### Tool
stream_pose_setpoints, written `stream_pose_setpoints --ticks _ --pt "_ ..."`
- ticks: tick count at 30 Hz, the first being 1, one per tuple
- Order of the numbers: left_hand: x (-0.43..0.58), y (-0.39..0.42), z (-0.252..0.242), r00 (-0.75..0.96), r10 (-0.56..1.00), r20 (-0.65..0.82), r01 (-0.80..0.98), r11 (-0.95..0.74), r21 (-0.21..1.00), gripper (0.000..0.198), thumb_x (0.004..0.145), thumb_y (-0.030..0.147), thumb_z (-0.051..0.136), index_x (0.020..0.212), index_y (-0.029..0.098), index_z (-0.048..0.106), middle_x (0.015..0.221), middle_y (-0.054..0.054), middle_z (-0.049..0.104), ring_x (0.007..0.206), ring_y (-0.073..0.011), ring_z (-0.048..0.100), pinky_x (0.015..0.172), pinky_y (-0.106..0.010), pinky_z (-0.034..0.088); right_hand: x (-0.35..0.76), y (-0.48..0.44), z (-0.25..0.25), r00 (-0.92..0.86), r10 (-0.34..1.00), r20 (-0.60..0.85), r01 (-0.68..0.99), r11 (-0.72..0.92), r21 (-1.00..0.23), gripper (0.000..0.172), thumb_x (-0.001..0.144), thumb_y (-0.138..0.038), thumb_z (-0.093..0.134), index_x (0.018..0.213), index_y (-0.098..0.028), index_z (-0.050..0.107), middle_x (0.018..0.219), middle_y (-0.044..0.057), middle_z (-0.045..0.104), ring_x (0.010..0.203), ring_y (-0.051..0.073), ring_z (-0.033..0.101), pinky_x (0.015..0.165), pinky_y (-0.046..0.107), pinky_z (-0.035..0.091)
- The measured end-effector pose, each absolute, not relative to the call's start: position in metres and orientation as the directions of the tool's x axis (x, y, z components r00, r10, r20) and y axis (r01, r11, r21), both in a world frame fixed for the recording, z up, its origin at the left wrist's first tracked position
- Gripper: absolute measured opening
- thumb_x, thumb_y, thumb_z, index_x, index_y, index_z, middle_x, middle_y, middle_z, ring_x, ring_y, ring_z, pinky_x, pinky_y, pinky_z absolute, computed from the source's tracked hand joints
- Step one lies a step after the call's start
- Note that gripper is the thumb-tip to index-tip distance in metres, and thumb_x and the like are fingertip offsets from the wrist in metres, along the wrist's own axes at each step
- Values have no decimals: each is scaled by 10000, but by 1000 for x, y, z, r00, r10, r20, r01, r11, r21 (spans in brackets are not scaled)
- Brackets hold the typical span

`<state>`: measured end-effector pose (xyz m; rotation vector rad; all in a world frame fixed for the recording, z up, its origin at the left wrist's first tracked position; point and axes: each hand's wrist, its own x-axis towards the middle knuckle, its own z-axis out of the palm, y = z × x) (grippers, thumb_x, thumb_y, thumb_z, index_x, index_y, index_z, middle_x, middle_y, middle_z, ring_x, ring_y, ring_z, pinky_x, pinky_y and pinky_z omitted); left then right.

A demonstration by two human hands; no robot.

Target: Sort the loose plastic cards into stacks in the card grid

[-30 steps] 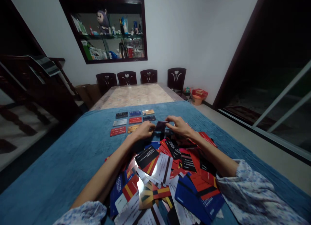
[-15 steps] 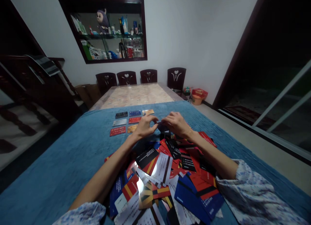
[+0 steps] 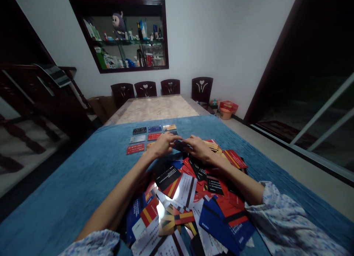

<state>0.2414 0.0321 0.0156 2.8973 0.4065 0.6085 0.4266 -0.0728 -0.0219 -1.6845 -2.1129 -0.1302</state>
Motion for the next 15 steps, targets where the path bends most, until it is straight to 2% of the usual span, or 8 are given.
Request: stream_pose_setpoints --ticks 3,7,11,15 --pt "235 36 16 889 325 323 276 -943 187 472 717 10 552 1097 212 746 870 -54 729 866 -205 632 818 -303 508 424 -72 -26 -133 933 335 945 221 -240 178 916 -154 570 1004 -185 723 879 73 701 775 179 548 691 274 368" --pt "223 40 10 873 386 298 332 -918 215 414 742 41 545 1061 208 752 873 -62 736 844 -199 657 784 -286 509 424 -71 -29 -113 910 398 936 232 -266 196 919 -158 567 1033 -189 723 885 73 691 788 183 571 720 279 399" --pt "210 39 -3 831 460 313 387 -882 269 375 756 138 616 1108 226 712 891 -58 710 845 -206 668 785 -296 508 421 -69 -31 -130 893 431 939 251 -237 230 906 -128 576 1089 -187 702 932 85 703 889 210 597 770 299 419" --pt "202 35 -14 816 487 311 393 -862 319 350 761 193 660 1107 244 667 898 -42 696 842 -204 663 798 -299 494 415 -70 -34 -136 885 445 950 244 -195 309 906 -125 590 1200 -200 646 973 91 692 910 213 600 794 315 417"
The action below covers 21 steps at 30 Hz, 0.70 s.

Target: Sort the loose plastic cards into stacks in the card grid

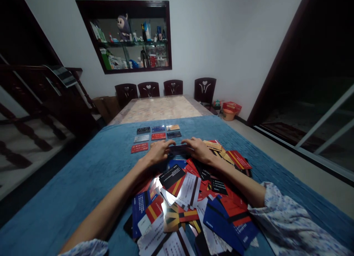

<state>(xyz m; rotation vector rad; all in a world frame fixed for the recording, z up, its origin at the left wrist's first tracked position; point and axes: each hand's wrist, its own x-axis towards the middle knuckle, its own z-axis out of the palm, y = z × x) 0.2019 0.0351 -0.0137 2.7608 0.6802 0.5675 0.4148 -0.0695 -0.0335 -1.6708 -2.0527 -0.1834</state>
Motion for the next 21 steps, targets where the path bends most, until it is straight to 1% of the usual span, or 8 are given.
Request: stream_pose_setpoints --ticks 2,5,8,12,16,21 --pt "200 34 -17 819 484 309 387 -863 326 333 765 192 655 1095 238 651 908 -39 696 844 -201 659 798 -296 487 413 -70 -35 -140 885 444 955 239 -176 319 901 -124 602 1208 -201 636 965 90 686 900 214 599 787 315 408" --pt "200 33 -19 820 485 306 393 -864 316 319 771 168 628 1085 225 634 920 -37 697 862 -201 655 805 -299 481 412 -69 -39 -155 883 443 958 244 -151 278 911 -135 598 1175 -205 643 958 85 690 892 212 596 773 310 392" --pt "201 32 -20 815 489 310 413 -867 280 304 779 133 589 1069 217 626 932 -45 695 887 -211 653 823 -319 477 413 -68 -43 -166 885 436 963 241 -122 276 920 -148 593 1186 -209 635 1017 87 709 917 217 598 778 312 381" --pt "202 31 -20 839 449 307 402 -892 204 303 779 93 551 1059 199 601 960 -72 696 931 -239 647 851 -350 467 413 -69 -43 -170 899 404 970 224 -90 322 920 -171 600 1240 -205 612 1052 88 724 945 231 603 790 327 386" --pt "203 30 -23 854 436 285 409 -900 151 364 752 74 538 1094 196 558 1044 -100 680 988 -260 625 885 -380 466 413 -70 -43 -159 915 370 975 204 -86 409 896 -153 609 1301 -203 584 1084 98 712 987 235 598 804 332 397" --pt "204 31 -28 865 434 253 405 -900 160 376 757 104 541 1120 194 513 1082 -111 636 1031 -262 591 904 -388 479 417 -67 -49 -167 920 353 969 219 -111 473 881 -168 616 1350 -180 554 1065 115 681 1028 247 560 814 342 423"
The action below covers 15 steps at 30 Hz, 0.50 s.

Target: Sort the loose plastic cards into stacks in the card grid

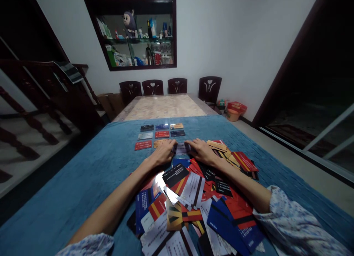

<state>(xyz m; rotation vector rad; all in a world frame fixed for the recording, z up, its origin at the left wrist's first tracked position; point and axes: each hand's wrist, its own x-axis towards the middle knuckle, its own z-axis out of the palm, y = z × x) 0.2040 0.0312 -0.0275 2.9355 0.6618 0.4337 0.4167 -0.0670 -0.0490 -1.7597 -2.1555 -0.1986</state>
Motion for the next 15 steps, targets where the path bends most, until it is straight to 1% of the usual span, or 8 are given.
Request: stream_pose_setpoints --ticks 7,12,15 --pt "203 32 -29 858 450 246 411 -891 194 369 772 118 539 1131 197 514 1102 -101 598 1033 -252 575 923 -400 475 425 -60 -58 -198 899 389 943 284 -175 499 854 -195 657 1343 -171 559 1043 123 653 990 257 536 839 383 464" --pt "202 33 -27 853 465 237 416 -880 231 388 780 131 581 1159 189 522 1146 -110 580 1062 -252 569 958 -400 465 428 -56 -58 -231 888 398 931 321 -176 505 852 -233 670 1339 -160 558 1058 130 636 978 261 526 857 398 462" --pt "202 34 -26 850 463 249 409 -880 241 376 795 168 609 1163 192 536 1129 -101 578 1063 -252 571 963 -399 463 431 -54 -55 -244 892 380 931 325 -165 526 846 -258 679 1346 -160 551 1073 133 627 973 264 522 843 393 459"
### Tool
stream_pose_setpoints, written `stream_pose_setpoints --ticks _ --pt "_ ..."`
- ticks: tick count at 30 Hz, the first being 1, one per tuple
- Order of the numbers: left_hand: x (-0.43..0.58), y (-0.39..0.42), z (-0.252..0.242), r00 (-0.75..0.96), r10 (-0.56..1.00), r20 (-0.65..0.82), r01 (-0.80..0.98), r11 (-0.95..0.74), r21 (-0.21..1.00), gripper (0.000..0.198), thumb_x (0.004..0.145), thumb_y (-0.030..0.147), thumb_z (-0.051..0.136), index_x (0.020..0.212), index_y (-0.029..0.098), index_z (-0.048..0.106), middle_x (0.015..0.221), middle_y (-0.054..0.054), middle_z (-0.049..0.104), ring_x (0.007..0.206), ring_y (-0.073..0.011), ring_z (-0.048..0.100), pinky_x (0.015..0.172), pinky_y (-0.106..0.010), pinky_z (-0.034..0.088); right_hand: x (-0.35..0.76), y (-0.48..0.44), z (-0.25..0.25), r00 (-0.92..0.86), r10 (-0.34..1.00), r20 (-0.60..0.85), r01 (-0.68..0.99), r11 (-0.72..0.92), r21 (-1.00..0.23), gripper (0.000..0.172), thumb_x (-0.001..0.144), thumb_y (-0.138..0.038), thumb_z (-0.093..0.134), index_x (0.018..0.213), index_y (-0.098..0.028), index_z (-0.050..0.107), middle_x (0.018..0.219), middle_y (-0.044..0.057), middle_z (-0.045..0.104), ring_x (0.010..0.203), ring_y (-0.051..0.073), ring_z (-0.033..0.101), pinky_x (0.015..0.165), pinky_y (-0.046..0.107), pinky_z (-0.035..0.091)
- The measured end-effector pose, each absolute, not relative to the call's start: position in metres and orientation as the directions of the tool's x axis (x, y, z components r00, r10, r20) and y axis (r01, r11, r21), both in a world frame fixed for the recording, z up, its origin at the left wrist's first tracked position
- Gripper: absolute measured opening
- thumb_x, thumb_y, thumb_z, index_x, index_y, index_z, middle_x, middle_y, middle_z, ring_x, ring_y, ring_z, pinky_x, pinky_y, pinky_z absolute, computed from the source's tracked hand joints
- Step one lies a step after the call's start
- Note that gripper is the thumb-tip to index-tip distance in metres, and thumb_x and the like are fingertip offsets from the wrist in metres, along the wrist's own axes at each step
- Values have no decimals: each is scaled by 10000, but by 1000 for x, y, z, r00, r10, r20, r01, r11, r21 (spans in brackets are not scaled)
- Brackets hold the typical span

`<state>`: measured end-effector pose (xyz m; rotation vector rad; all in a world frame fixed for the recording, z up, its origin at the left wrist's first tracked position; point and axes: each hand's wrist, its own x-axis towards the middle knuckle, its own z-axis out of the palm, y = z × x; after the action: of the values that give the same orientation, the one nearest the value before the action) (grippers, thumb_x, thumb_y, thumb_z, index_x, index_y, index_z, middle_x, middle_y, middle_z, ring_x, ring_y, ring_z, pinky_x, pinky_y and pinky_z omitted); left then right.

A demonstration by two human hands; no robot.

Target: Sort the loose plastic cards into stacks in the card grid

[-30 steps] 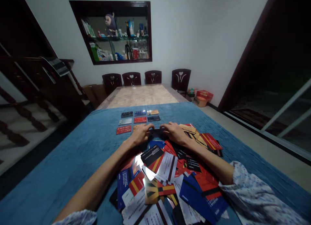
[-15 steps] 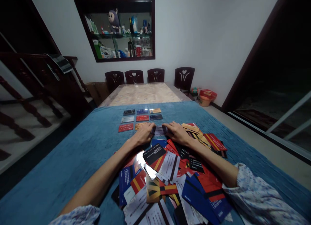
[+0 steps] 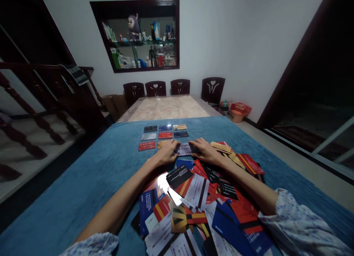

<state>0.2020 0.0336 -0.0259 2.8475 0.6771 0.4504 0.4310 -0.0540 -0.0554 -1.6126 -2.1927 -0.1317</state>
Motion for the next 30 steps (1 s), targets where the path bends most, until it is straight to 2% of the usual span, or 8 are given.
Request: stream_pose_setpoints --ticks 6,10,17,23,30 --pt "199 33 -18 848 487 210 449 -870 203 438 797 224 651 1217 189 533 1140 -109 572 1105 -284 548 957 -435 448 431 -50 -45 -286 893 348 935 339 -103 495 841 -311 687 1308 -189 576 1057 127 632 970 265 527 804 378 443" --pt "193 35 -13 850 495 180 471 -867 160 428 810 238 647 1217 180 530 1164 -122 574 1110 -292 543 954 -451 435 424 -48 -35 -295 901 318 943 327 -52 487 848 -332 686 1296 -177 577 1069 126 635 978 260 525 787 358 431" --pt "173 50 -7 855 479 200 453 -877 163 378 817 248 641 1178 171 557 1198 -135 581 1142 -292 534 958 -433 434 403 -37 -16 -313 909 276 947 321 17 473 848 -404 691 1264 -196 602 1130 140 613 1036 275 501 773 355 426" --pt "154 61 5 838 523 155 521 -852 54 391 834 272 632 1205 170 558 1235 -150 567 1158 -316 516 948 -458 418 382 -16 -9 -335 903 269 941 337 43 429 837 -416 699 1208 -211 636 1192 143 590 1100 292 485 769 355 426" --pt "136 69 18 784 612 106 619 -784 -47 386 852 271 598 1224 192 537 1245 -132 554 1153 -292 488 931 -440 410 358 11 1 -348 916 201 936 350 28 429 873 -454 634 1203 -181 632 1241 150 568 1168 313 463 839 396 433"
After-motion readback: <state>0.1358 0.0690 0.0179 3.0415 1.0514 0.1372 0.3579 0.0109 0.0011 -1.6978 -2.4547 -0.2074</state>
